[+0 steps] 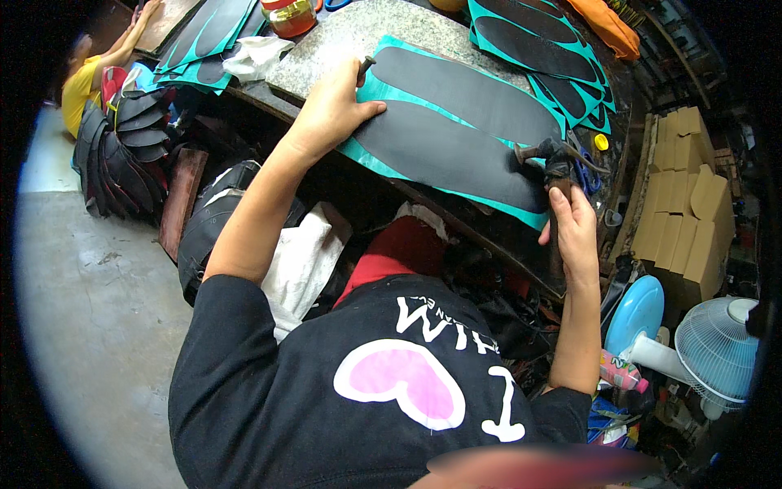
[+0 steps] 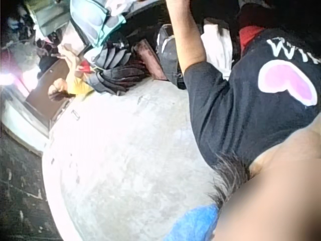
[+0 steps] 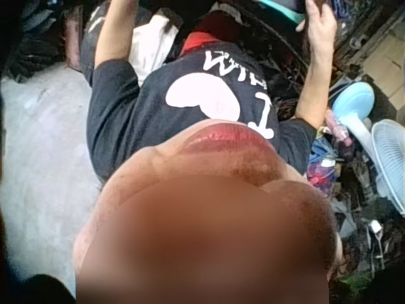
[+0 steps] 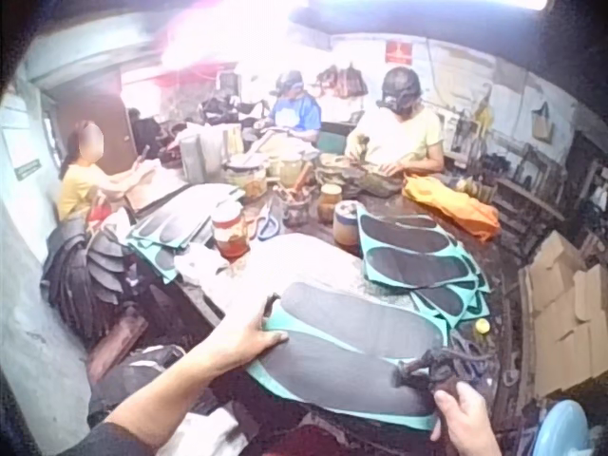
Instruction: The person uses a hammer and a small metal tool to repeatedly tap along the edges of teal and black shoe insoles placed on a wooden block. They occasionally lift and reposition the insoles and wipe the work surface with a cloth while continuing the hammering.
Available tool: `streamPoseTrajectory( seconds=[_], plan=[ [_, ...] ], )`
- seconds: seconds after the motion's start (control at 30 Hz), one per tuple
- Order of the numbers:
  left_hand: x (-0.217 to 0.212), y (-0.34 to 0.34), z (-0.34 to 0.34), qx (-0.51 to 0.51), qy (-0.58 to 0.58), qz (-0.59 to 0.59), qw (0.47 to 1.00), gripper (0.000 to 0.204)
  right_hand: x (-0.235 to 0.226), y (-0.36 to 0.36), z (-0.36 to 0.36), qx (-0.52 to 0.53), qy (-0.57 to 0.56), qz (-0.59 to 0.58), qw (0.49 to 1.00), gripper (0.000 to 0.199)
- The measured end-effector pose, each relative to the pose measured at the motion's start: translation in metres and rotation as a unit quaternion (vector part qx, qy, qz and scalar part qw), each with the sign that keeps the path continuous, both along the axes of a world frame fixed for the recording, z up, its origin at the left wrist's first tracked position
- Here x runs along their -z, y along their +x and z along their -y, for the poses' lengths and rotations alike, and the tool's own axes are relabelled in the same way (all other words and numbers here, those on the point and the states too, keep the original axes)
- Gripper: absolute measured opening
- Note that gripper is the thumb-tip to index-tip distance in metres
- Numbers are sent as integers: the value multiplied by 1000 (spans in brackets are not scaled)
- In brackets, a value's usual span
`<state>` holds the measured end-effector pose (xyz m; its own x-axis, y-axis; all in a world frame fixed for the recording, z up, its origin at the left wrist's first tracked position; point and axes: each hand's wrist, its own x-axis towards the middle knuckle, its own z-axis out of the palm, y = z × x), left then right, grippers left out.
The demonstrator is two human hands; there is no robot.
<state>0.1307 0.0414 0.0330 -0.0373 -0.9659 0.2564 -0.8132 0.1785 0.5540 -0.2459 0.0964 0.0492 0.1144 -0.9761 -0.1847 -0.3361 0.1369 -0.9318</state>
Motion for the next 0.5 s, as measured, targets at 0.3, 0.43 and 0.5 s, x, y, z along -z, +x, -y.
streamPoseTrajectory(
  seconds=[0.3, 0.43, 0.5],
  plan=[
    [-4, 13, 22, 33, 9, -20, 999, 48, -3, -2, 1, -5, -39, -20, 999, 30],
    [-8, 14, 29, 34, 23, -33, 999, 46, -7, 2, -2, -2, -21, -14, 1000, 30],
    [-14, 13, 29, 26, 41, -10, 999, 49, -13, 2, -3, -15, -30, -52, 998, 34]
  ],
)
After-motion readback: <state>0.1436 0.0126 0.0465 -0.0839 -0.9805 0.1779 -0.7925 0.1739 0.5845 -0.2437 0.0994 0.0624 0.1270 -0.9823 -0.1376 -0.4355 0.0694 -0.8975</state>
